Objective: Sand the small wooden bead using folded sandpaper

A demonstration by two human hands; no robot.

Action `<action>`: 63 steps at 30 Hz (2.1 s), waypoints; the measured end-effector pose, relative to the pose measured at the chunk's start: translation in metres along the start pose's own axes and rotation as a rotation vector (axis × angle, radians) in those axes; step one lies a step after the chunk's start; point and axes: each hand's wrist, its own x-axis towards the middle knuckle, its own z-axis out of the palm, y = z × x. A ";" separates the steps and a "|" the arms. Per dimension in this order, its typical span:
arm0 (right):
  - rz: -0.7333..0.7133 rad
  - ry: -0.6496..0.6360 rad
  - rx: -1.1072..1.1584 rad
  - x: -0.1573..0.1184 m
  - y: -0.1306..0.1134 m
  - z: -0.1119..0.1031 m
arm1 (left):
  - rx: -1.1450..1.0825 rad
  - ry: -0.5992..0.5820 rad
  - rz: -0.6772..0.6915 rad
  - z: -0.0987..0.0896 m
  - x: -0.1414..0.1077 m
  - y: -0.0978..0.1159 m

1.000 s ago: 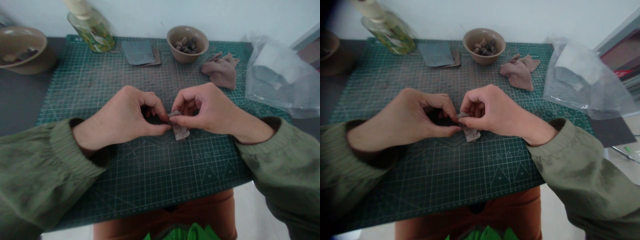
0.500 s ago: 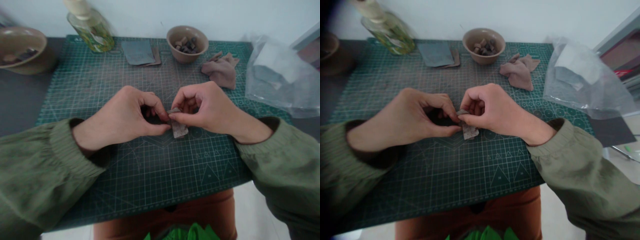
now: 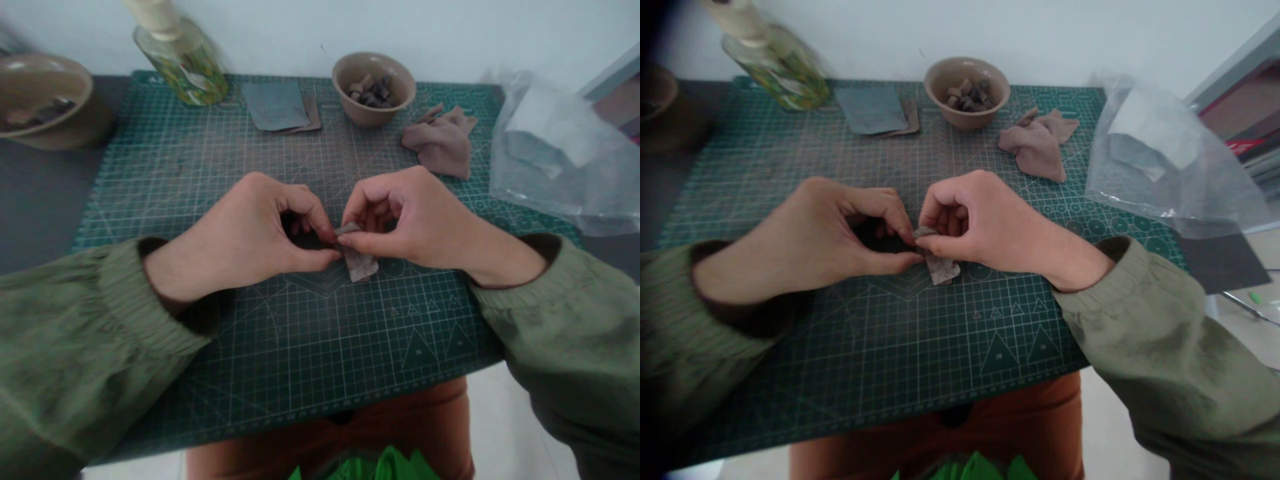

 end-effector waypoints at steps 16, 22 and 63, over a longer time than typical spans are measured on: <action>0.002 0.010 0.015 0.000 -0.001 0.001 | 0.000 -0.002 -0.003 0.000 0.000 -0.001; 0.026 -0.013 0.021 0.000 -0.001 0.000 | -0.008 -0.005 -0.003 0.000 0.000 0.000; 0.090 0.057 0.059 0.001 -0.003 -0.007 | -0.014 -0.012 0.040 0.000 -0.001 0.000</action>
